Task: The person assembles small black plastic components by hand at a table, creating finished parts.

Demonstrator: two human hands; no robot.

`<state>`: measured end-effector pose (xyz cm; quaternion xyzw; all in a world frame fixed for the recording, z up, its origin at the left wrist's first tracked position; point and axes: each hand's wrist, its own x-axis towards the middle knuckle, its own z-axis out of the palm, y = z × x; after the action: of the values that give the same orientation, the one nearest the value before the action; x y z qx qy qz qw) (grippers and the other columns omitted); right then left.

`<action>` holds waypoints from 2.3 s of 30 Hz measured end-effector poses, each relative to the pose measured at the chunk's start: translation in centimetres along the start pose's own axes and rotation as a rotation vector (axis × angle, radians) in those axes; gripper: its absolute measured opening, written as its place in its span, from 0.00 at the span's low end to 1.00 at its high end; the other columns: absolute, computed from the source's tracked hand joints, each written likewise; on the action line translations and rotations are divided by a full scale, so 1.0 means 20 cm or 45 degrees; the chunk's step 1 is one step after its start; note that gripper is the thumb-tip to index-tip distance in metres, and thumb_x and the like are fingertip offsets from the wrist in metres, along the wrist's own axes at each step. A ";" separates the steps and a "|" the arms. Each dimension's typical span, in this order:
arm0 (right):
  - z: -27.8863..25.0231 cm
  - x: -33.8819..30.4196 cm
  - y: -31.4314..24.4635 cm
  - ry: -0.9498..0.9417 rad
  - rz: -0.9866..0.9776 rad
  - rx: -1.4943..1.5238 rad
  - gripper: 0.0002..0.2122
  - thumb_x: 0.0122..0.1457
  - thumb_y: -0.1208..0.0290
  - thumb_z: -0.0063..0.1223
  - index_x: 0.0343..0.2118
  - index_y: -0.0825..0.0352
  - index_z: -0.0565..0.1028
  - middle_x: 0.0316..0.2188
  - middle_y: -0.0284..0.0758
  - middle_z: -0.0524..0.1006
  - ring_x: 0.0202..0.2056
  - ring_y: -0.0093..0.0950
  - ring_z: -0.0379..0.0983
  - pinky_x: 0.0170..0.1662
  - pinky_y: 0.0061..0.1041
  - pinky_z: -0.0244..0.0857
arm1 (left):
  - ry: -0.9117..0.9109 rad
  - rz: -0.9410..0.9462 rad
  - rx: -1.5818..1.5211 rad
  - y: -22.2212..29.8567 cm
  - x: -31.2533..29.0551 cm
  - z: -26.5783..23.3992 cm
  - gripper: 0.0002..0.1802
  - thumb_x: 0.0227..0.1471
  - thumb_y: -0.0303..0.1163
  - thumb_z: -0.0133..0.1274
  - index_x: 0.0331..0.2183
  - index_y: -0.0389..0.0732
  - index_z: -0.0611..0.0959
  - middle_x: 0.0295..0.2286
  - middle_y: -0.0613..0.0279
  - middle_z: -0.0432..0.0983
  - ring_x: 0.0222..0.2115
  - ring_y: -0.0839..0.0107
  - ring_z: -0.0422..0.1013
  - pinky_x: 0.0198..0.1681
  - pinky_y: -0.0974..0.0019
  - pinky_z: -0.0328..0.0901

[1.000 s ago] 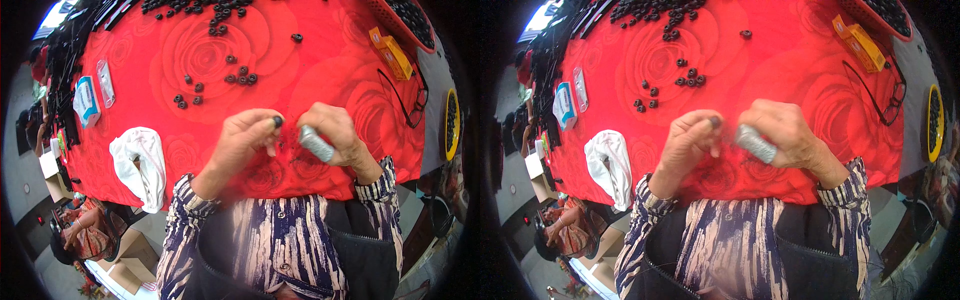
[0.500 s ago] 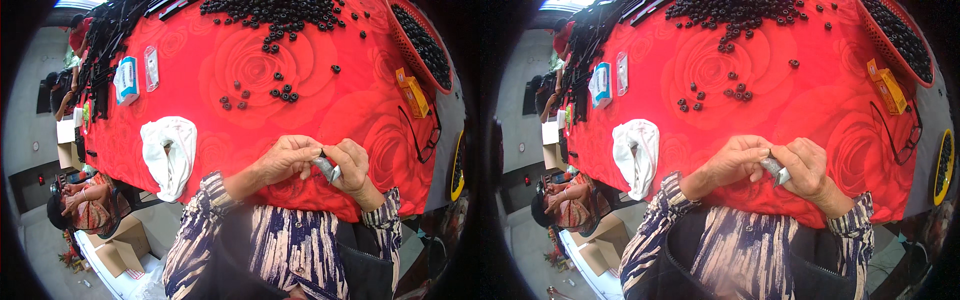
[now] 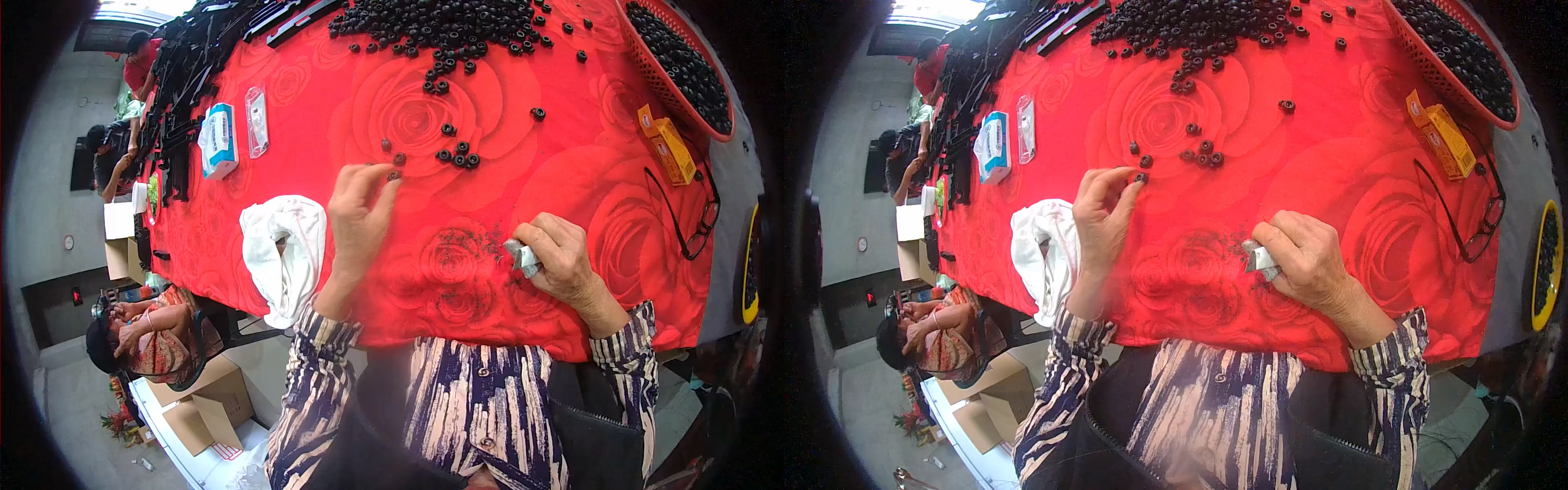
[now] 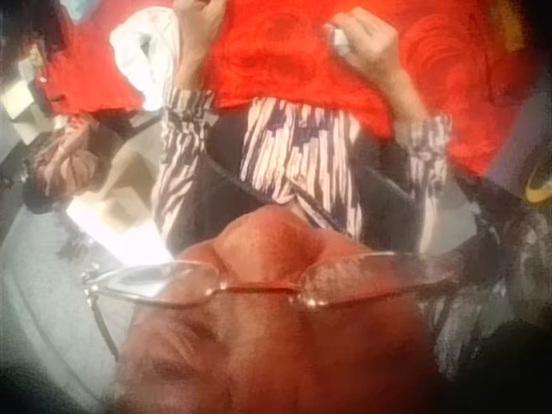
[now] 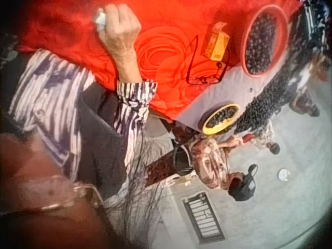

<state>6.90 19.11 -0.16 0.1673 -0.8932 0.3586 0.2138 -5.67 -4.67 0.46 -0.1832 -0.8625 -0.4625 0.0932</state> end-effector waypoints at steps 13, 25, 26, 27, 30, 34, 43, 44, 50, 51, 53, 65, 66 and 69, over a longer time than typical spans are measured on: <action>-0.02 0.00 0.01 0.021 0.013 0.010 0.08 0.45 0.76 0.58 0.27 0.67 0.70 0.18 0.34 0.63 0.19 0.33 0.65 0.22 0.30 0.59 | -0.357 0.294 -0.071 0.10 0.10 0.21 0.10 0.47 0.23 0.55 0.35 0.37 0.80 0.29 0.60 0.74 0.29 0.69 0.71 0.31 0.69 0.66; -0.01 0.01 -0.03 0.129 0.042 0.476 0.15 0.42 0.81 0.57 0.37 0.70 0.75 0.26 0.37 0.71 0.24 0.30 0.71 0.25 0.26 0.65 | -1.158 -1.077 -1.535 0.22 -0.18 0.20 0.14 0.53 0.29 0.53 0.40 0.31 0.77 0.27 0.61 0.76 0.24 0.79 0.71 0.24 0.77 0.67; 0.00 0.01 -0.03 0.102 0.045 0.492 0.15 0.42 0.81 0.57 0.37 0.70 0.75 0.26 0.37 0.71 0.24 0.30 0.71 0.25 0.25 0.65 | -1.157 -1.086 -1.539 0.22 -0.19 0.21 0.14 0.53 0.29 0.53 0.40 0.31 0.77 0.27 0.61 0.76 0.24 0.79 0.71 0.24 0.77 0.67; 0.00 0.00 -0.03 0.096 0.051 0.496 0.15 0.42 0.81 0.57 0.37 0.70 0.75 0.26 0.37 0.71 0.24 0.30 0.71 0.25 0.25 0.65 | -1.125 -1.137 -1.581 0.22 -0.19 0.21 0.14 0.53 0.29 0.53 0.40 0.31 0.77 0.27 0.61 0.76 0.24 0.79 0.71 0.24 0.77 0.67; -0.01 0.00 -0.03 0.106 0.083 0.479 0.15 0.41 0.81 0.57 0.37 0.70 0.75 0.25 0.37 0.71 0.23 0.30 0.71 0.24 0.26 0.65 | -1.091 -1.176 -1.614 0.21 -0.20 0.22 0.13 0.52 0.28 0.54 0.40 0.31 0.77 0.27 0.61 0.76 0.24 0.78 0.71 0.24 0.77 0.67; -0.02 0.00 -0.04 0.128 -0.024 0.378 0.16 0.38 0.79 0.59 0.35 0.71 0.75 0.24 0.35 0.71 0.21 0.29 0.70 0.22 0.26 0.64 | -1.154 -1.100 -1.602 0.21 -0.20 0.20 0.12 0.52 0.27 0.54 0.39 0.31 0.78 0.27 0.60 0.76 0.24 0.77 0.71 0.24 0.76 0.67; -0.04 0.01 -0.03 0.079 -0.055 0.326 0.13 0.40 0.78 0.60 0.31 0.71 0.72 0.22 0.35 0.69 0.21 0.30 0.69 0.22 0.26 0.63 | -1.106 -1.027 -1.546 0.23 -0.22 0.20 0.12 0.53 0.27 0.52 0.39 0.31 0.78 0.28 0.60 0.76 0.26 0.78 0.71 0.26 0.77 0.68; -0.05 0.01 -0.02 0.039 -0.008 0.364 0.12 0.43 0.77 0.59 0.32 0.71 0.71 0.23 0.36 0.69 0.21 0.31 0.69 0.23 0.26 0.63 | -1.110 -1.030 -1.548 0.23 -0.21 0.20 0.12 0.53 0.27 0.52 0.39 0.31 0.78 0.28 0.60 0.76 0.26 0.78 0.71 0.26 0.77 0.68; -0.09 0.03 -0.01 -0.114 0.454 0.626 0.16 0.49 0.72 0.57 0.40 0.70 0.67 0.26 0.38 0.69 0.27 0.32 0.69 0.29 0.27 0.63 | -0.985 -0.992 -1.535 0.24 -0.20 0.18 0.12 0.53 0.26 0.52 0.39 0.32 0.78 0.30 0.58 0.77 0.28 0.77 0.72 0.25 0.76 0.69; -0.08 0.02 0.00 -0.106 0.392 0.582 0.15 0.50 0.72 0.56 0.40 0.70 0.68 0.26 0.37 0.69 0.27 0.33 0.69 0.29 0.27 0.63 | -0.978 -0.989 -1.531 0.24 -0.20 0.18 0.12 0.53 0.26 0.52 0.40 0.31 0.77 0.30 0.58 0.77 0.28 0.77 0.72 0.25 0.76 0.69; -0.07 0.02 0.00 -0.104 0.356 0.536 0.14 0.50 0.72 0.56 0.39 0.70 0.69 0.27 0.37 0.69 0.27 0.33 0.69 0.29 0.27 0.63 | -0.983 -0.989 -1.530 0.24 -0.20 0.19 0.12 0.53 0.26 0.52 0.40 0.31 0.77 0.30 0.57 0.77 0.28 0.76 0.72 0.25 0.76 0.69; -0.04 0.00 -0.01 -0.083 0.378 0.357 0.12 0.49 0.72 0.55 0.36 0.67 0.71 0.26 0.37 0.68 0.26 0.35 0.70 0.28 0.30 0.64 | -1.020 -1.000 -1.508 0.24 -0.21 0.20 0.13 0.54 0.26 0.51 0.41 0.30 0.76 0.31 0.56 0.77 0.28 0.76 0.72 0.26 0.75 0.69; -0.04 0.00 -0.01 -0.090 0.379 0.359 0.11 0.49 0.72 0.55 0.36 0.67 0.71 0.26 0.37 0.68 0.26 0.35 0.70 0.27 0.30 0.64 | -1.021 -1.001 -1.510 0.24 -0.22 0.20 0.13 0.54 0.26 0.50 0.41 0.30 0.76 0.31 0.56 0.77 0.28 0.76 0.72 0.26 0.75 0.69; -0.05 -0.01 0.00 -0.123 0.401 0.357 0.11 0.49 0.71 0.55 0.36 0.67 0.71 0.26 0.37 0.68 0.26 0.35 0.70 0.27 0.31 0.64 | -1.045 -1.016 -1.523 0.23 -0.22 0.22 0.13 0.54 0.26 0.50 0.41 0.30 0.76 0.31 0.56 0.77 0.28 0.76 0.72 0.26 0.75 0.69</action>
<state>7.32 19.81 0.39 0.0709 -0.8588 0.4998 0.0867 0.20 0.31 0.14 -0.0363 -0.4365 -0.7379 -0.5134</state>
